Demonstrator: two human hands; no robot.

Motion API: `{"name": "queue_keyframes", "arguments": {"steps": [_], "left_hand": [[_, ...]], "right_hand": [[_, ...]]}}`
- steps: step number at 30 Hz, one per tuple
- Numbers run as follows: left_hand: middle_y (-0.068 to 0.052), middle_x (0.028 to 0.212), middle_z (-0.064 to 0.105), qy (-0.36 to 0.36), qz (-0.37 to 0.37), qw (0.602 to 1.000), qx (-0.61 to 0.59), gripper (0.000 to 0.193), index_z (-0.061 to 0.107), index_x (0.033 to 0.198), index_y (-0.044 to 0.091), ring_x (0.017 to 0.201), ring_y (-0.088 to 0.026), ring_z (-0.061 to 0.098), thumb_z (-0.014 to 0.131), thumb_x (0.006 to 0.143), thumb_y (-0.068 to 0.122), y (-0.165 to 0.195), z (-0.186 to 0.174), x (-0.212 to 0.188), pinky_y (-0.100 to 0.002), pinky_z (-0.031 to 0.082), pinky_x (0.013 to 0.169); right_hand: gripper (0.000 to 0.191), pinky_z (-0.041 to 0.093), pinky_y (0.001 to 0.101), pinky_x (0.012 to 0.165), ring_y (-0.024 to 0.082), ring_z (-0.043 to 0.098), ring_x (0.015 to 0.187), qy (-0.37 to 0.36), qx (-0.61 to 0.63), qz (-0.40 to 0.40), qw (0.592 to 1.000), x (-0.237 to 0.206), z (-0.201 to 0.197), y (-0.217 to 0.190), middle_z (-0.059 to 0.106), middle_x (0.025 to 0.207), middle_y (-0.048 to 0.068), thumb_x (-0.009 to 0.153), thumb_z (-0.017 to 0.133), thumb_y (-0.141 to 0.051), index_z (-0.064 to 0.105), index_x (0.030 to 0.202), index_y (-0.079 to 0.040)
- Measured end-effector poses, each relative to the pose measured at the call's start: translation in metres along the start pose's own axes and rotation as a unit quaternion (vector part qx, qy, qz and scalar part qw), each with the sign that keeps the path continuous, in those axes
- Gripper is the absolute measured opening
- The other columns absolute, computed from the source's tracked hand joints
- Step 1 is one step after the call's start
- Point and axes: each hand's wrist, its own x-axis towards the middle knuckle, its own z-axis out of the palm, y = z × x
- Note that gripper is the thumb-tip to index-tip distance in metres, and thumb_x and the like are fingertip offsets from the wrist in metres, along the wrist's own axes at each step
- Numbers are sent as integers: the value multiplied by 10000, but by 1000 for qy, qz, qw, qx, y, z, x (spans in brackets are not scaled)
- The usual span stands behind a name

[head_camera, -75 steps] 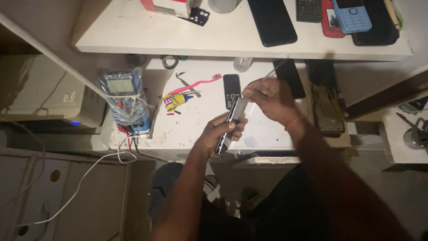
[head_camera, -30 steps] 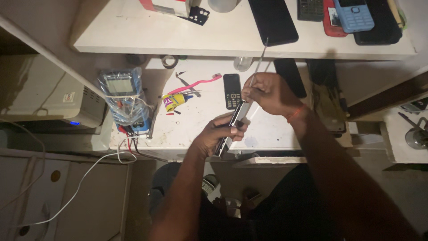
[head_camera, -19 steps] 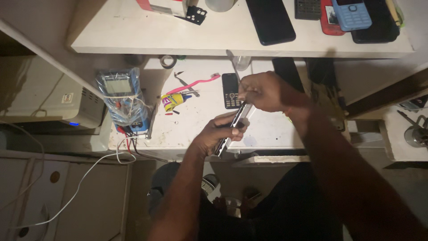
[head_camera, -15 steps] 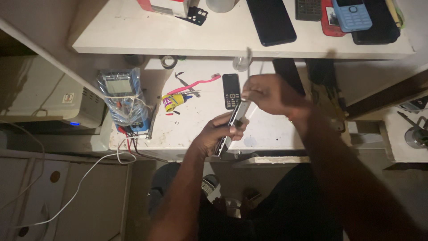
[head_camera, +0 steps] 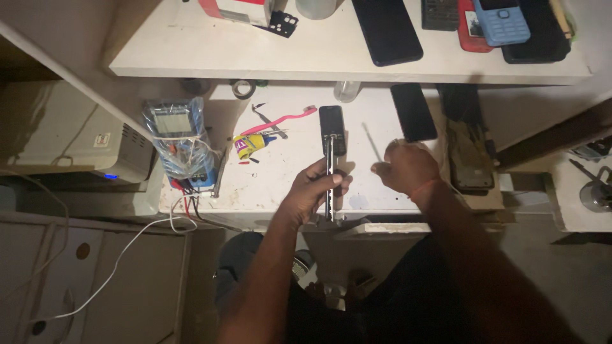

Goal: The person holds a smartphone in one hand and uses a small metal pry tool to work around the edge of the device, prying at the seam between the screen and body. They reposition the phone repeatedly and continue prying along its edges over the workbench.

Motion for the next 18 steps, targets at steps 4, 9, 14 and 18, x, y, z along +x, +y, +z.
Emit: {"name": "queue_keyframes", "arguments": {"steps": [4, 9, 14, 18], "left_hand": [[-128, 1024, 757, 29, -13, 999, 4, 500, 638, 1336, -31, 922, -207, 713, 758, 881, 140, -6, -3, 1, -359, 596, 874], [-112, 1018, 740, 6, 3, 1000, -19, 510, 622, 1353, -23, 923, -197, 700, 757, 886, 132, -9, -5, 4, -354, 577, 861], [-112, 1017, 724, 8, 6, 1000, -16, 518, 616, 1372, -33, 931, -191, 691, 765, 895, 107, -9, -4, 3, -349, 575, 855], [-108, 1010, 728, 34, -22, 999, -17, 524, 620, 1353, -15, 914, -190, 709, 762, 864, 106, -9, -2, 5, -347, 599, 835]], "right_hand": [[283, 583, 341, 794, 183, 711, 876, 110, 193, -141, 965, -6, -4, -15, 742, 989, 120, 959, 735, -323, 730, 1060, -58], [580, 598, 324, 843, 135, 669, 1013, 6, 476, -167, 863, 2, 2, -45, 653, 1275, 38, 888, 733, -247, 554, 1430, -145], [457, 556, 323, 955, 160, 678, 1085, 33, 419, -200, 885, 10, -1, -54, 720, 1242, 95, 921, 737, -190, 658, 1362, -102], [456, 566, 309, 939, 149, 691, 1081, 17, 437, -176, 882, 11, -3, -50, 741, 1188, 88, 884, 735, -145, 680, 1333, -89]]}}
